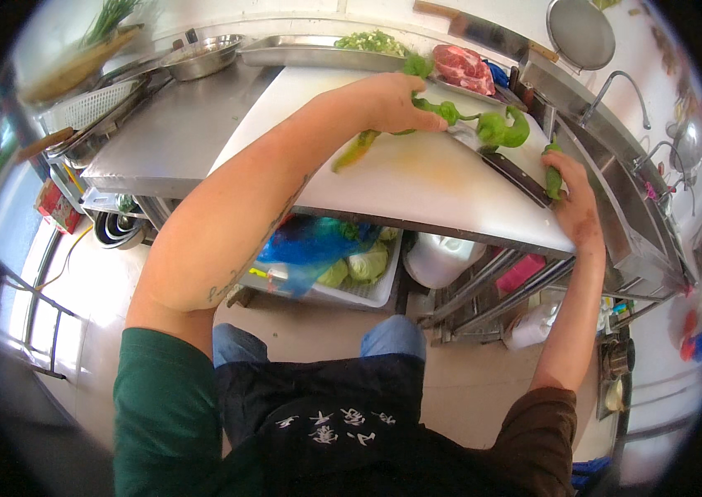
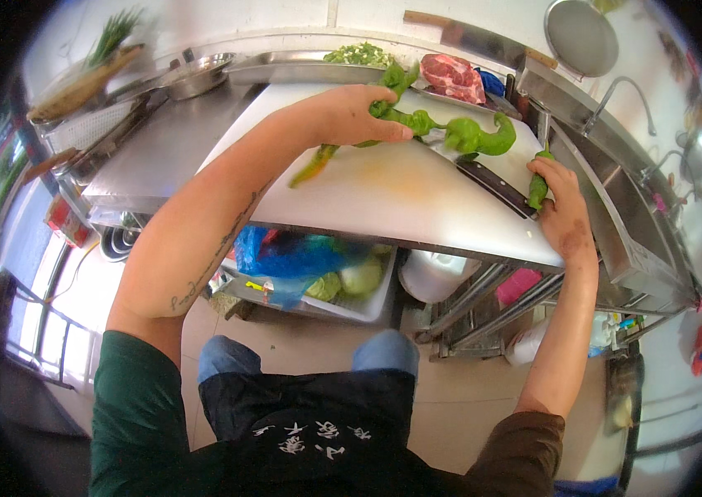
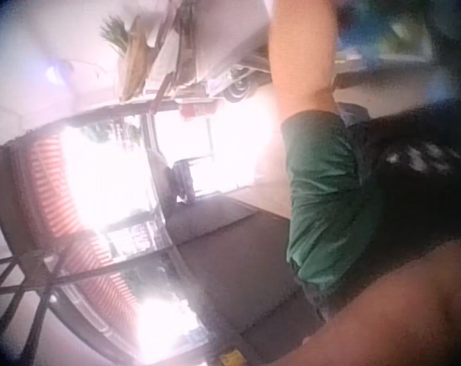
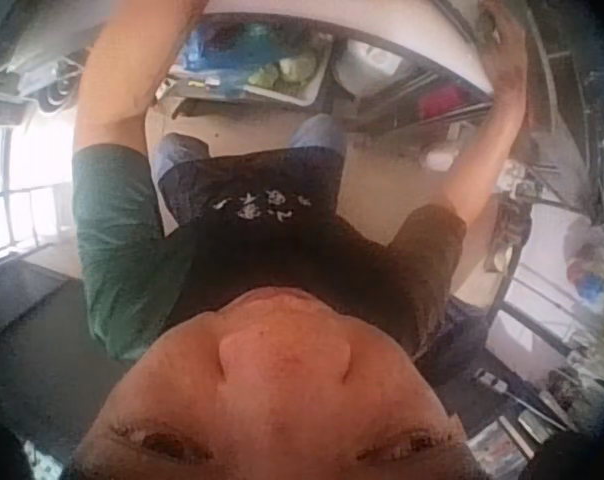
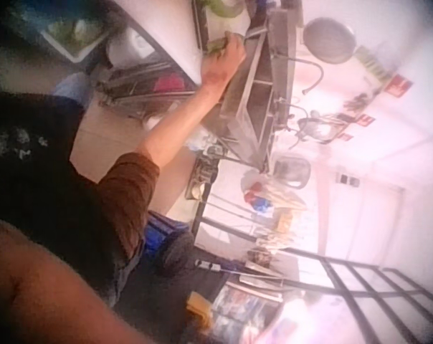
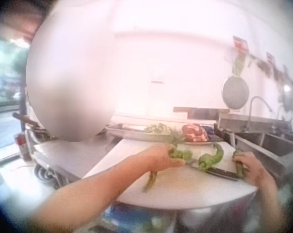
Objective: The person retrieves green and red peppers from a storage area, removes stems, and washes them in a sink. The person also handles green onions and a knife on a cutting board with raw meat nearby.
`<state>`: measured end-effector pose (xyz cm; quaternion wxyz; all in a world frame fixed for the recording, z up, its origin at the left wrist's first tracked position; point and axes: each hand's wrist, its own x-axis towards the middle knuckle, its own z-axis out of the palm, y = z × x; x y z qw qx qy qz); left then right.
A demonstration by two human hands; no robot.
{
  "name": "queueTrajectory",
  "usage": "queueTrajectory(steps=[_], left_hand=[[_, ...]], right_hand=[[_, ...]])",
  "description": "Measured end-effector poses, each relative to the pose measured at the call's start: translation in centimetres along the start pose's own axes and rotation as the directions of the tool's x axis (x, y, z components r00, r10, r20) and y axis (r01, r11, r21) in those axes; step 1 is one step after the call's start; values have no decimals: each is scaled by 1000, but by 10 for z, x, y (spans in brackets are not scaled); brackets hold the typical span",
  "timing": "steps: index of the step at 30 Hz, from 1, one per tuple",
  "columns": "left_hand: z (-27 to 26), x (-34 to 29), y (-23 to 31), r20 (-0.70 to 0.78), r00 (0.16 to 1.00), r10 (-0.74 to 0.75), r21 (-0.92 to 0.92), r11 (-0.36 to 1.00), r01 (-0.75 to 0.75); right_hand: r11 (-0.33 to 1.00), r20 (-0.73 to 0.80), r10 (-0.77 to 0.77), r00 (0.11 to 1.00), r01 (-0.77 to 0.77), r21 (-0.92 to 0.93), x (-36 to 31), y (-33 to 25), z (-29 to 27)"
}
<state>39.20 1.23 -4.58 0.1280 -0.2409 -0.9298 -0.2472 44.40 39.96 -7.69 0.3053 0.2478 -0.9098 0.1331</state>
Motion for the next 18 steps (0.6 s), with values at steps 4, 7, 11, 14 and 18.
queueTrajectory(steps=[4, 7, 11, 14, 18], left_hand=[[-3, -9, -3, -252, 967, 49, -91, 993, -74], [-35, -32, 27, -267, 959, -95, -335, 942, 1], [-18, -164, 34, -440, 682, 584, -707, 243, -664], [49, -220, 8, 248, 579, 777, -931, 356, -80], [192, -209, -85, 331, 942, 61, -464, 880, 105]], right_hand=[[997, -31, -75, 997, 76, 16, 3, 3, 3], [1000, -20, -2, 1000, 3, 15, 2, -5, 3], [999, -10, -21, 1000, 21, 29, -5, 14, 4], [996, 37, 55, 998, -52, -70, 1, 7, 0], [995, 92, 94, 991, -90, -44, -4, 15, -1]])
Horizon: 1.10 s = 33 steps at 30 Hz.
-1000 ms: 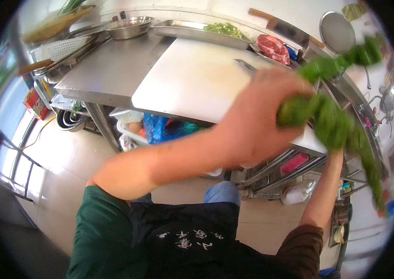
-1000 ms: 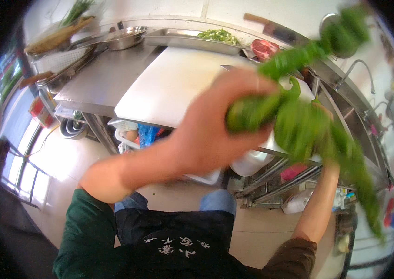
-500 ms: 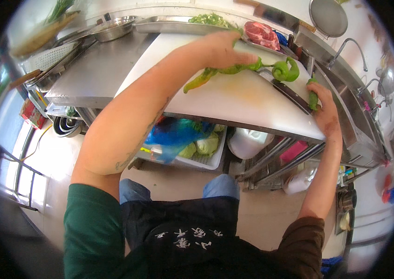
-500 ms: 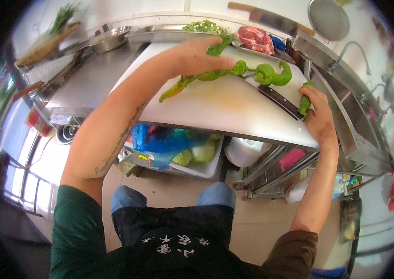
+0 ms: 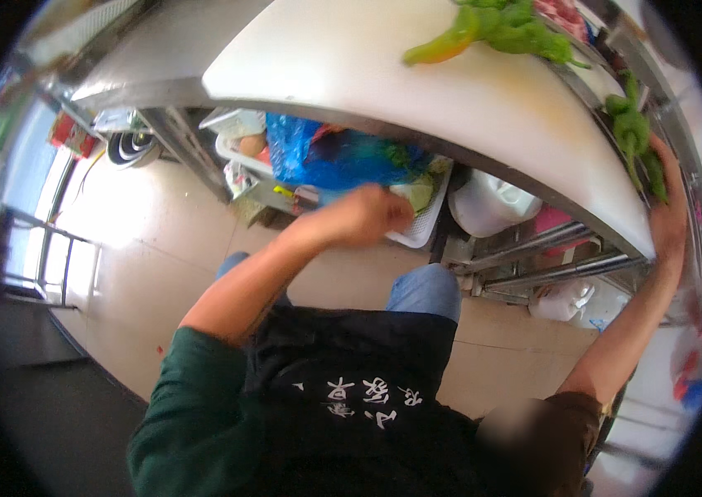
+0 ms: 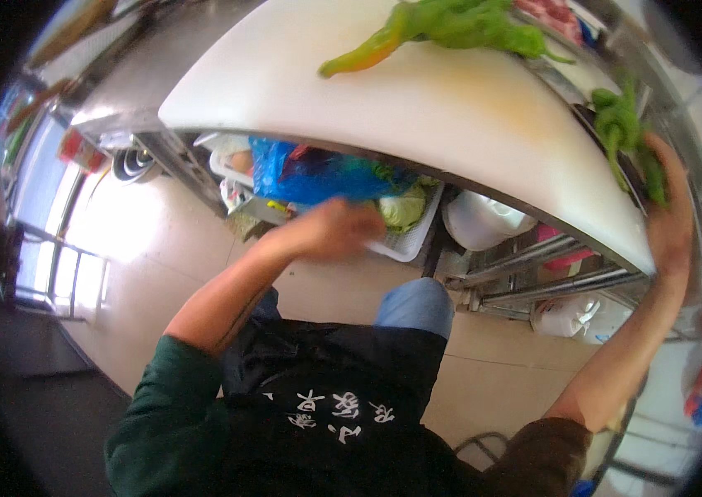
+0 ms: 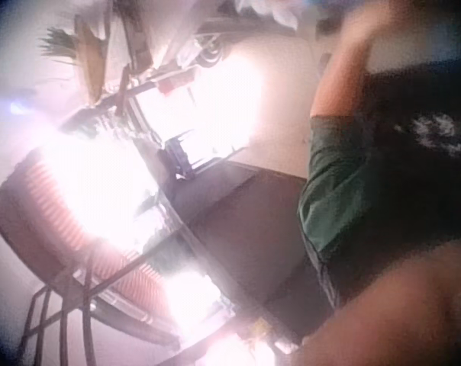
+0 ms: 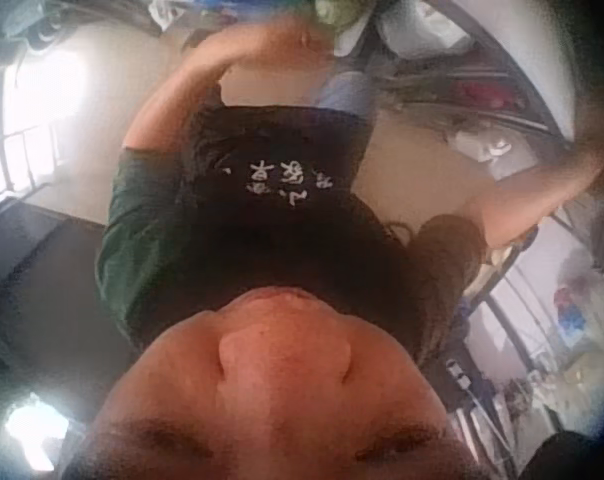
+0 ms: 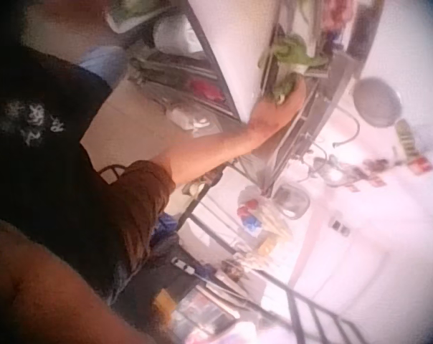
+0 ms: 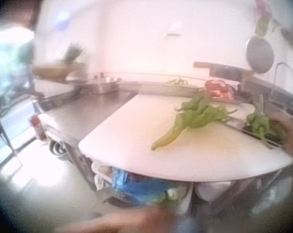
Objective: The person retrieves green and red peppers from a storage area, removes stems, and washes them in a sink. The person also handles green onions and a knife on a cutting board with raw meat nearby.
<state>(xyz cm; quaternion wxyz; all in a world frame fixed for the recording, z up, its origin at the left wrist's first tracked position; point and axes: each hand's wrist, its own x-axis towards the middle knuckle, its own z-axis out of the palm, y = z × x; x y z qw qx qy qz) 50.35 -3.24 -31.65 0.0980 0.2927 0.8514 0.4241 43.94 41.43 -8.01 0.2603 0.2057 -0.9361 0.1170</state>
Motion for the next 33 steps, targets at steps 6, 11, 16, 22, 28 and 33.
queueTrajectory(steps=[6, 11, 16, 22, 28, 33], left_hand=[[36, 106, -153, -533, 839, -109, 330, 887, 324], [77, 123, -150, -410, 899, -150, 367, 876, 313], [73, 79, -89, -527, 850, 3, 279, 945, 170], [47, -20, -32, -710, 694, 119, 148, 989, -17], [54, -95, -29, -762, 645, 58, -45, 989, -142], [57, -127, -28, -738, 670, -82, -377, 873, -309]], right_hand=[[999, 6, -1, 1000, 1, -33, 6, 31, 3], [992, 7, -20, 1000, 21, -122, 2, 41, -2], [990, -1, -31, 1000, 31, -135, -7, 45, -7], [996, 7, 19, 1000, -18, -85, 1, 12, 1], [999, -22, -6, 1000, 5, -52, 3, 5, 1], [999, -9, 4, 1000, -3, 53, 3, 3, 3]])
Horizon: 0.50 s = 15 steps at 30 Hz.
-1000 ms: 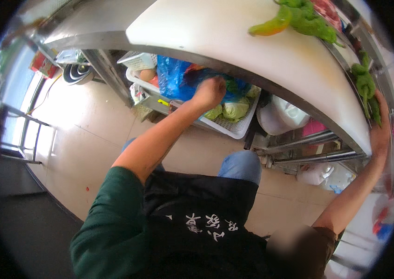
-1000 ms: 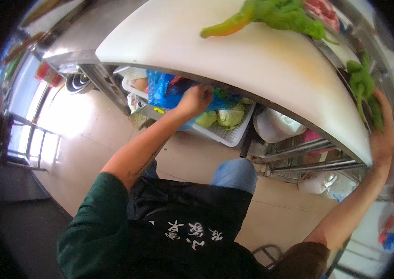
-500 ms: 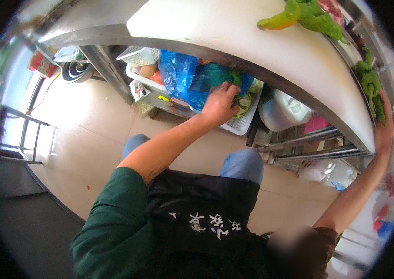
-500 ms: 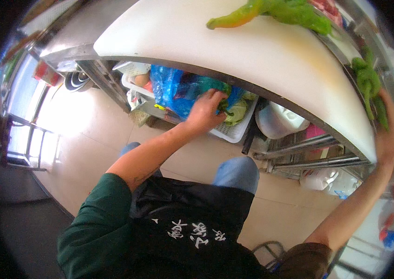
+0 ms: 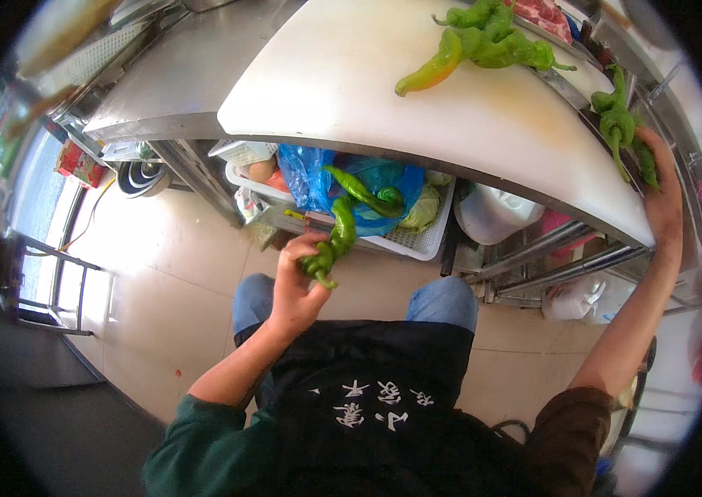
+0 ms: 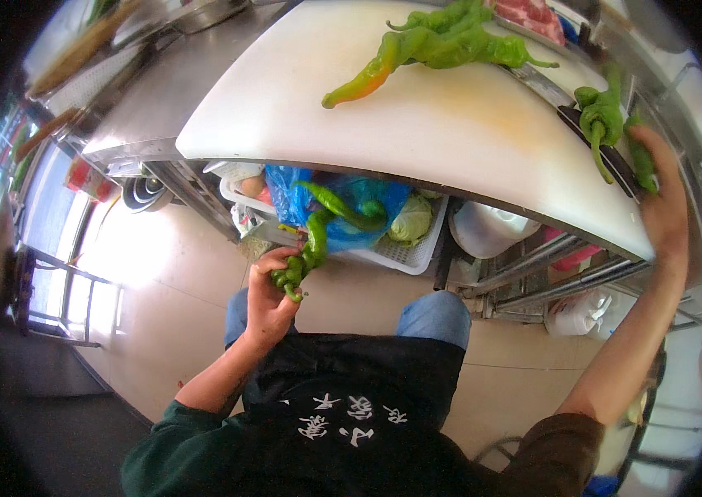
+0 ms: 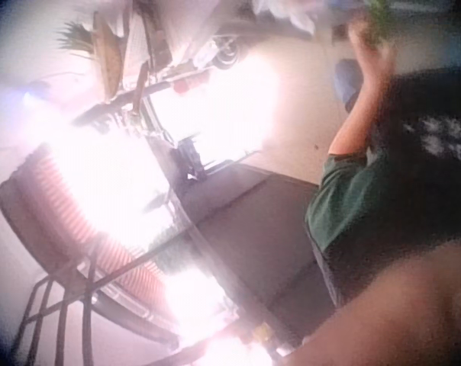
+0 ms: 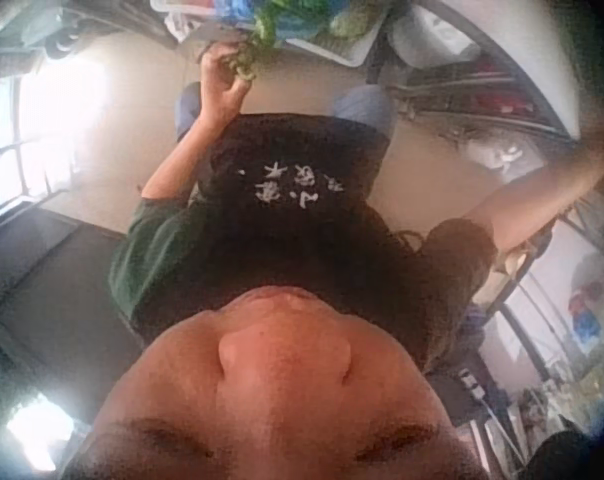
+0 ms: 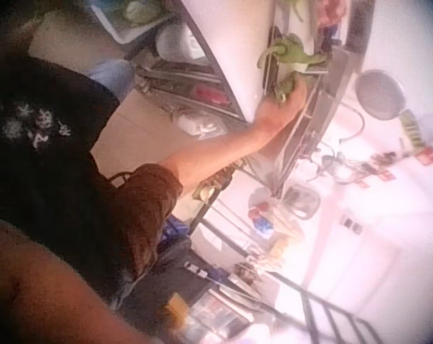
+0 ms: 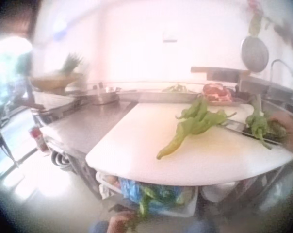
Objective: The person retrieves green and red peppers from a storage area, removes stems, and washes them in a sink. The person also handles green onions and a knife on a cutting board with raw meat nearby.
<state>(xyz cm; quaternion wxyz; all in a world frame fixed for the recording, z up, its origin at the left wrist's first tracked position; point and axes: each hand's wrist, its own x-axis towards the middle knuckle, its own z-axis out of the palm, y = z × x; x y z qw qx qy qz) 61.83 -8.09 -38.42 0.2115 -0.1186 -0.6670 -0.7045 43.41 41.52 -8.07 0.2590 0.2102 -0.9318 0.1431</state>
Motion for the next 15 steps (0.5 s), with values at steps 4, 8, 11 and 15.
queueTrajectory(steps=[4, 8, 11, 15], left_hand=[[13, 23, -12, -108, 977, -186, -160, 973, 167], [28, 66, -44, -193, 969, -155, -184, 976, 119], [25, 89, -76, -175, 965, -193, -116, 978, 175], [12, 80, -114, -49, 969, -244, 115, 962, 248]], right_hand=[[999, -20, -33, 999, 32, -44, -3, 5, -1], [999, -8, -34, 999, 33, -42, 0, 5, -1], [996, 0, -48, 999, 48, -81, 1, 8, -2], [992, -23, -65, 998, 62, -110, 2, 10, 0]])
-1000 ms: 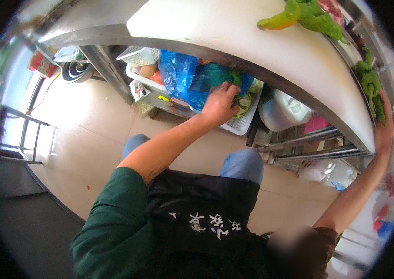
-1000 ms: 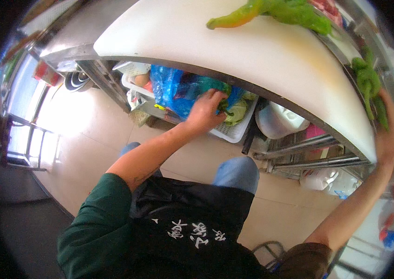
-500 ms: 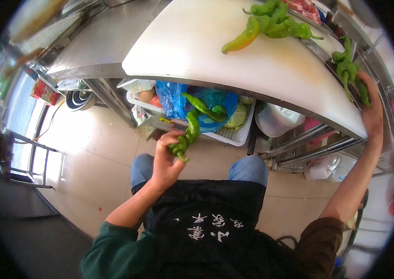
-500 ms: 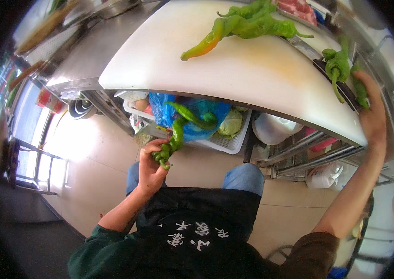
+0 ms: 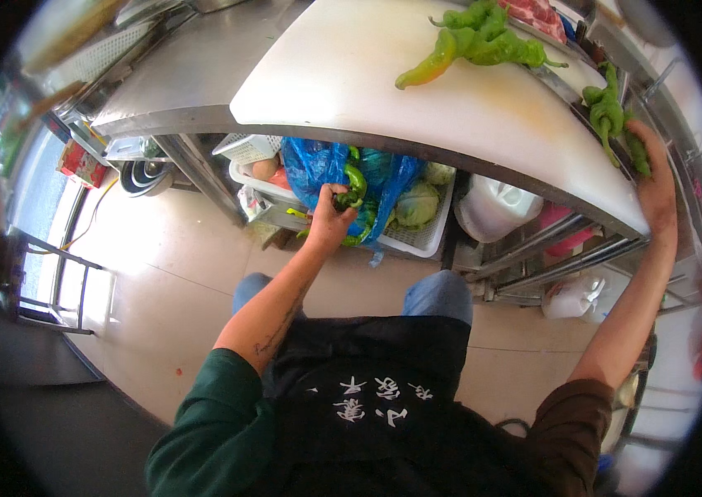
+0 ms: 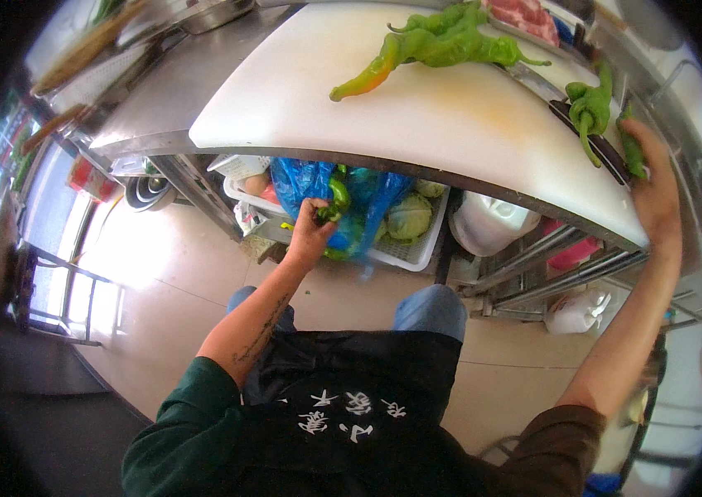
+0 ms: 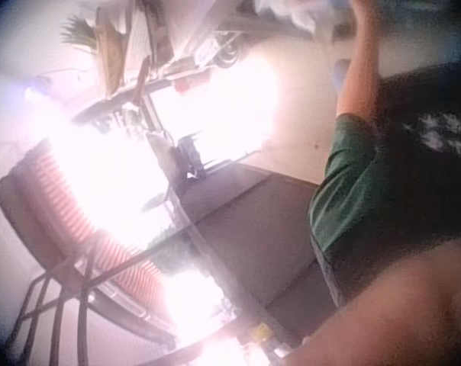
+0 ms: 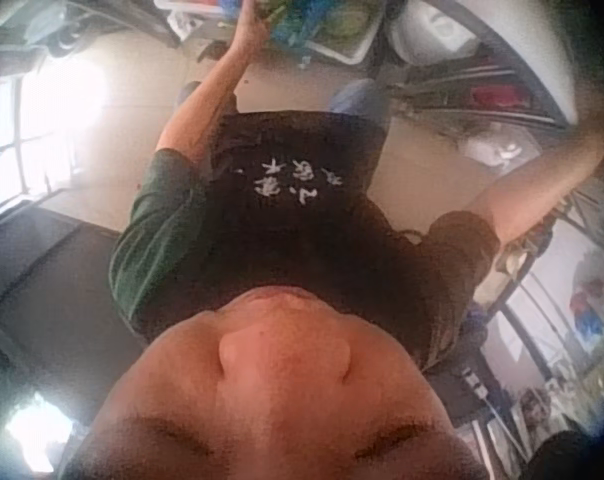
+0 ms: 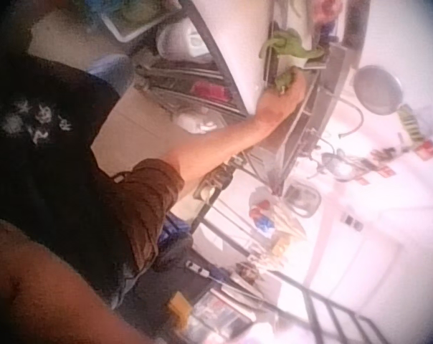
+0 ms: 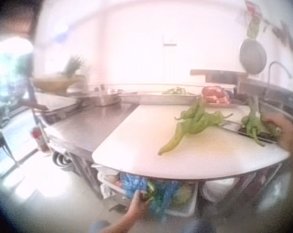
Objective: The person retrieves green and red peppers from a storage area, removes stems, and washes them in a sink. The person also handles green onions and a knife on a cutting board with raw meat nearby.
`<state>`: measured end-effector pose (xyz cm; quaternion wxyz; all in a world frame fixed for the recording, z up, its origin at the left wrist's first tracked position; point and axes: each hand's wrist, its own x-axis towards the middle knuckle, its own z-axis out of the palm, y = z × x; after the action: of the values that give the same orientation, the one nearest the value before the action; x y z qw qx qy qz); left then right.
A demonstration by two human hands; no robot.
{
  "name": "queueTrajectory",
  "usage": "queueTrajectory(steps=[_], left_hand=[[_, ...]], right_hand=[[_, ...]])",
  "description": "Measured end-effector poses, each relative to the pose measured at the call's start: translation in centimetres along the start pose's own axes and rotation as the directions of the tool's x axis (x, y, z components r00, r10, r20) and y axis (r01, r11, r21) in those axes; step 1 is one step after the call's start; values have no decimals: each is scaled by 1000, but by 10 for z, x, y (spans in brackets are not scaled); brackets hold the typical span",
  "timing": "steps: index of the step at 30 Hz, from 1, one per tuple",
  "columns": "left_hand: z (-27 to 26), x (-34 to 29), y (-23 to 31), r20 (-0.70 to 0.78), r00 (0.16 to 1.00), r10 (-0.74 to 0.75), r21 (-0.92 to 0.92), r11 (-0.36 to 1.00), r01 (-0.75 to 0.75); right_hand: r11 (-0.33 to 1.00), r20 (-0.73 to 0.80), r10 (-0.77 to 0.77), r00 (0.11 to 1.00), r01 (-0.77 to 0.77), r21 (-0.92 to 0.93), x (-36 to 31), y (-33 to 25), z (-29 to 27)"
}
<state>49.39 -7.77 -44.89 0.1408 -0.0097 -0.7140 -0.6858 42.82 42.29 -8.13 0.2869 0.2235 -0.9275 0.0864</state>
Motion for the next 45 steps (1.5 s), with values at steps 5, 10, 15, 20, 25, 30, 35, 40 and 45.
queueTrajectory(steps=[5, 10, 15, 20, 25, 30, 35, 40, 45], left_hand=[[-3, -18, -22, -6, 976, 219, 202, 956, -213], [-6, -40, -25, 138, 962, 236, 506, 818, -274], [-18, -56, -82, 201, 979, 43, 712, 679, -176], [-12, -52, -104, 164, 984, -69, 773, 629, -85], [-12, -49, -110, 180, 983, -47, 781, 614, -114], [-2, -50, -114, 90, 996, 6, 740, 669, -71], [13, -60, -124, 45, 998, -39, 706, 709, -4], [24, -60, -148, -14, 1000, 20, 486, 874, -11], [30, -68, -141, -2, 999, 47, 461, 887, -41]], right_hand=[[999, 18, 28, 999, -28, 16, -1, -4, 1], [999, -14, 41, 999, -41, 0, -7, -4, 0], [997, 10, 33, 999, -33, 66, 0, -3, 1], [997, -12, 15, 1000, -14, 79, -5, -3, 0], [995, -37, 50, 998, -46, 93, -7, -25, 1], [997, -59, 33, 998, -29, 74, -3, -39, -7], [999, -77, -7, 997, 10, 47, -3, -39, -5], [999, -63, -11, 998, 13, 29, 1, -42, -7], [999, -76, -1, 997, 4, 40, -1, -41, -7]])
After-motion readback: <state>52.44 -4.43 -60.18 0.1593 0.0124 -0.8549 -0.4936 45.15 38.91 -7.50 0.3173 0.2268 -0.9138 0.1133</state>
